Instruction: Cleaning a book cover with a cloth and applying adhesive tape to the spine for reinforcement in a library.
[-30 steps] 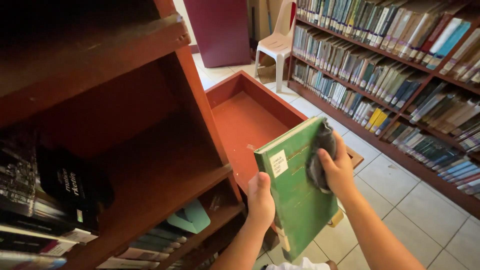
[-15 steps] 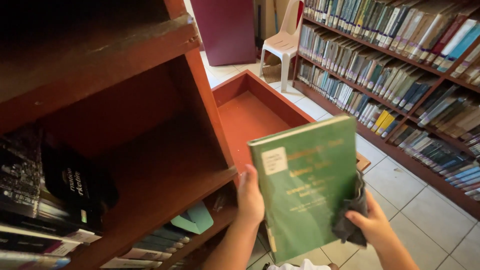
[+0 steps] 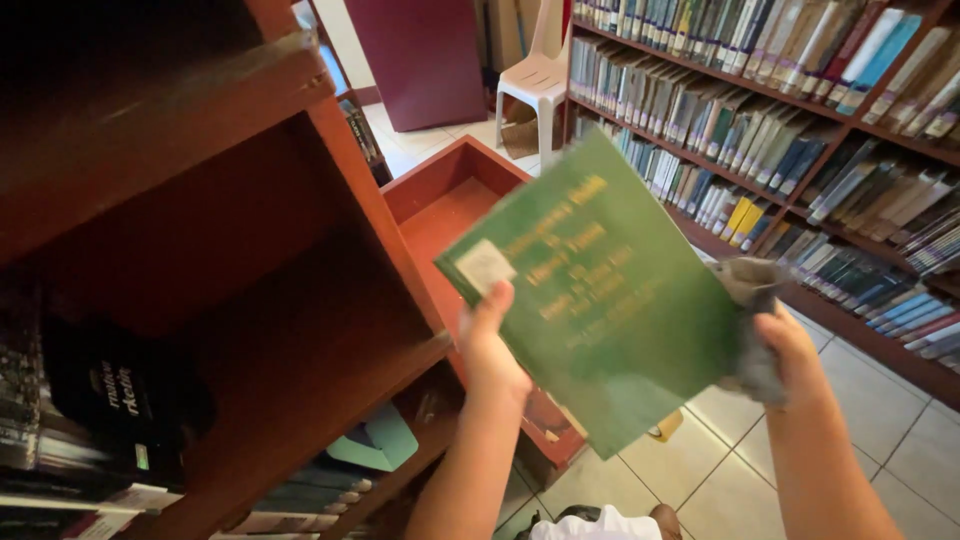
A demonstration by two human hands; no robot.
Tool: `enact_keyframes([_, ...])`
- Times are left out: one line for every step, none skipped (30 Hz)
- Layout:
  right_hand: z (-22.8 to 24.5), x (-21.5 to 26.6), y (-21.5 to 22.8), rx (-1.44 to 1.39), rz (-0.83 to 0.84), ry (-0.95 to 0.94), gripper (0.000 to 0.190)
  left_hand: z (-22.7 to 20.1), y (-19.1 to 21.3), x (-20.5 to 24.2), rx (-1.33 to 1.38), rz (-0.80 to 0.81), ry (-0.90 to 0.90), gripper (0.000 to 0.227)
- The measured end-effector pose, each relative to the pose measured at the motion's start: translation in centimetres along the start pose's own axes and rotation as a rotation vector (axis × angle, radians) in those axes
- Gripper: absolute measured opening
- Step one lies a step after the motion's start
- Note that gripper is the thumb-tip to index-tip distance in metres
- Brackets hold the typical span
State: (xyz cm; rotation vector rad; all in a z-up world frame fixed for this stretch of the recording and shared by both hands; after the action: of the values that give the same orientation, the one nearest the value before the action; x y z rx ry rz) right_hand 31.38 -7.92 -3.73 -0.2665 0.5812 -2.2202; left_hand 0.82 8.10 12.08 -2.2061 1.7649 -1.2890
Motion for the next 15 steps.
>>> enact_keyframes([-1.9, -1.2, 2.9, -0.080, 0.036, 0.007, 0.042, -1.4, -0.8, 1.3, -0.034, -0.061, 0.006, 0.071])
enact_keyframes([-3.6, -2.7, 5.8, -0.158, 0.077, 0.014, 0.022, -2.9, -1.7, 2.6, -0.065, -0.123, 0.012, 0.075])
enact_keyframes([-1.8, -1.6, 0.9, -0.158, 0.080, 0.018, 0.022, -3.1, -2.2, 3.2, -0.062, -0.119, 0.010, 0.075])
enact_keyframes([-0.1, 0.5, -3.7, -0.264, 0.001, 0.070, 0.038, -3.3, -2.5, 3.7, 0.007, -0.155, 0.079, 0.066])
enact_keyframes([1.7, 3.5, -8.1, -0.370, -0.077, 0.124, 0.058, -3.4, -2.8, 4.1, 0.075, -0.190, 0.148, 0.058])
enact_keyframes([2.4, 4.6, -10.6, -0.372, -0.086, 0.119, 0.058, -2.1, -2.5, 3.6, 0.067, -0.195, 0.151, 0.058])
enact_keyframes([3.1, 5.7, -13.0, -0.369, -0.214, 0.064, 0.047, -0.7, -2.4, 3.1, 0.185, -0.100, 0.199, 0.051])
enact_keyframes([4.0, 6.3, -15.4, -0.366, -0.337, 0.015, 0.044, 0.6, -2.6, 2.6, 0.304, 0.006, 0.247, 0.047])
enact_keyframes([2.8, 6.7, -14.8, -0.368, -0.341, 0.020, 0.044, -0.1, -2.4, 3.6, 0.299, 0.011, 0.249, 0.047])
enact_keyframes([1.9, 6.7, -14.2, -0.367, -0.337, -0.004, 0.042, -0.7, -2.6, 4.6, 0.293, 0.082, 0.325, 0.049])
enact_keyframes([0.9, 6.8, -13.6, -0.367, -0.332, -0.027, 0.043, -1.3, -2.8, 5.7, 0.285, 0.154, 0.399, 0.052])
enact_keyframes([-0.6, 7.4, -13.3, -0.368, -0.334, -0.025, 0.043, 0.2, -2.7, 3.8, 0.282, 0.156, 0.400, 0.052])
enact_keyframes([-2.2, 8.1, -13.0, -0.365, -0.330, -0.072, 0.049, 1.8, -2.5, 1.8, 0.338, 0.087, 0.407, 0.048])
enact_keyframes([-3.7, 8.7, -12.7, -0.362, -0.324, -0.120, 0.060, 3.3, -2.3, -0.1, 0.394, 0.016, 0.410, 0.045])
enact_keyframes([-5.2, 9.4, -12.1, -0.362, -0.325, -0.120, 0.060, 2.5, -2.8, 0.4, 0.393, 0.016, 0.410, 0.045])
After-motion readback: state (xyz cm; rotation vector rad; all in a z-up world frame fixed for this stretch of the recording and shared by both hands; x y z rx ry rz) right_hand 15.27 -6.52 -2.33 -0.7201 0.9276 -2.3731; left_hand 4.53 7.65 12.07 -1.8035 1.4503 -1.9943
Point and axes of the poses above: each hand's wrist, its own x-axis away from the middle knuckle, its own y-axis out of the back of the hand, z = x × y, the point moved 1 cm from there along -x, towards the middle knuckle, and after that the axes turned 13 degrees about -z, right-handed, at the moved point
